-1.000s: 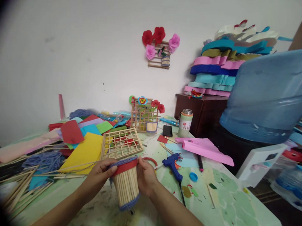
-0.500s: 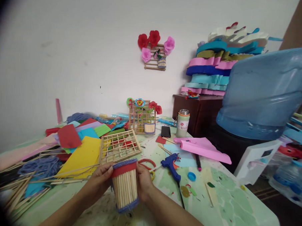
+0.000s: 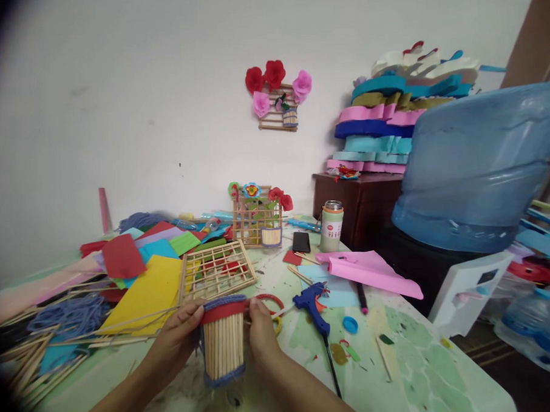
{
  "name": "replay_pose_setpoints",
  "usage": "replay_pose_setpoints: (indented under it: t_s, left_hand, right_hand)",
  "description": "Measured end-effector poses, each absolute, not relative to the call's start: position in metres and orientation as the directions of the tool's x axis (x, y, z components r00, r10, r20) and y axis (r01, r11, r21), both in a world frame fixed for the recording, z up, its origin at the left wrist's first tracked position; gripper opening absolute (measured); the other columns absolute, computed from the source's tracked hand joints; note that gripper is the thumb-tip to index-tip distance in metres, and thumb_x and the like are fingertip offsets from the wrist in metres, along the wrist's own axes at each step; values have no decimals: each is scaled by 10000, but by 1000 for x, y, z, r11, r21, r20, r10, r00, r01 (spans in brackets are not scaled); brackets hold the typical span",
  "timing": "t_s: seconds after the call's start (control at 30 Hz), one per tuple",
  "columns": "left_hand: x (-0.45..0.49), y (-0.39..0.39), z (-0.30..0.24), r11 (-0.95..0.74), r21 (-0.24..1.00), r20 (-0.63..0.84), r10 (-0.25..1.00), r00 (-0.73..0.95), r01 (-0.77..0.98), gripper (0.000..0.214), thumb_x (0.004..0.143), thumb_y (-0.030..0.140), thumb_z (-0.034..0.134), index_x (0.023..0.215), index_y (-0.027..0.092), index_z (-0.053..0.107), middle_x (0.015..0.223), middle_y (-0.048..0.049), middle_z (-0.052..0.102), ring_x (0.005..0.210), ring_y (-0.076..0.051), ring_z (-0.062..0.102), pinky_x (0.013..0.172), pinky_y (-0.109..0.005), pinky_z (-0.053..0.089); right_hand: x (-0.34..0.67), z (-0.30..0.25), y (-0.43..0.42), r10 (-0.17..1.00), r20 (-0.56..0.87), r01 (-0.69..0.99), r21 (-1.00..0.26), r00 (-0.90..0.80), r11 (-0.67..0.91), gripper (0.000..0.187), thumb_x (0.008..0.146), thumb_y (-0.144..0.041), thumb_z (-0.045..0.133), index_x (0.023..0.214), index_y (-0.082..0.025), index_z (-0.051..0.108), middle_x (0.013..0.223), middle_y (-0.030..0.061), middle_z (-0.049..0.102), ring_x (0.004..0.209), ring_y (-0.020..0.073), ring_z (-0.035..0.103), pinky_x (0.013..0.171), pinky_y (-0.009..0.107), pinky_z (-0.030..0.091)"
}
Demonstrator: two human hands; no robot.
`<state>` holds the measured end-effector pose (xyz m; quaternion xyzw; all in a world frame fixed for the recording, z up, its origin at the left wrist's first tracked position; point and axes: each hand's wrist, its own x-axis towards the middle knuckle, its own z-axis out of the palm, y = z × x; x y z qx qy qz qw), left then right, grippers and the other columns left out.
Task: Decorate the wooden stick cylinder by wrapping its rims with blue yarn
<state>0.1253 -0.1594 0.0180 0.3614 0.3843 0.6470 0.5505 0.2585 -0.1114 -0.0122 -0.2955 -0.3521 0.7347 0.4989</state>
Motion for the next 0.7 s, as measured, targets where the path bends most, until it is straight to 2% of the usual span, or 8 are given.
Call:
replay_pose_setpoints:
  t_s: [0.13,0.27,0.33,0.4,0.47,0.53,0.6,0.7]
  left_hand:
    - [123,-156,20,-162,908,86,975,-205,-387,276,617,332,749,808,153,661,762,-31,696,732,-171,620,657,-245,461]
    - [118,-155,20,-202,909,117,963,-242,-365,287,632,318,743,854,157,658,802,-29,697,784,-178,624,679,-246,474]
    - [114,-155,21,-215,907,123,958,-260,-362,285,642,294,740,881,161,658,838,-29,699,812,-176,626,680,-231,478]
    - [110,-153,21,-223,893,118,954,-274,-390,263,667,277,724,898,168,658,864,-28,703,815,-170,633,676,-218,487]
    - [104,-150,20,-236,861,119,955,-273,-450,217,711,261,685,912,182,662,888,-23,708,814,-159,641,691,-210,499]
    - [96,-145,16,-237,820,125,962,-241,-521,188,759,237,633,941,207,668,927,-14,711,839,-144,645,738,-201,501]
    - [85,-139,8,-203,786,125,977,-173,-584,219,809,222,564,1004,249,662,979,2,709,901,-131,642,814,-198,485]
    - [68,-134,-4,-121,736,131,991,-35,-667,291,876,244,446,1091,326,624,1038,48,694,1033,-103,597,948,-194,403]
  right_hand:
    - [262,-18,-123,968,196,-164,-972,-156,170,581,819,-547,439,1287,-203,423,1400,72,348,1327,209,237,1112,393,121]
    - [271,-4,-146,742,573,106,-762,-349,639,598,883,-399,402,1420,-245,188,1485,16,140,1376,210,39,1114,420,4]
    - [275,3,-152,617,650,142,-629,-443,765,602,881,-371,414,1422,-252,179,1484,32,143,1372,243,72,1103,452,15]
    - [276,7,-155,458,691,90,-499,-559,862,557,890,-358,385,1410,-229,229,1425,86,309,1323,242,253,1089,441,124]
    - [273,5,-155,244,687,-10,-343,-684,939,436,900,-363,350,1296,-200,433,1134,110,605,1088,201,526,985,352,333]
    - [269,2,-155,89,644,-63,-209,-759,976,343,909,-372,331,977,-213,627,712,47,666,754,150,603,786,257,441]
    - [267,0,-154,79,650,-34,-159,-756,987,396,922,-350,302,713,-224,613,557,8,603,620,122,564,688,222,443]
    - [272,9,-154,198,753,44,-219,-628,975,357,906,-283,305,695,-211,584,630,23,622,651,129,551,722,250,443]
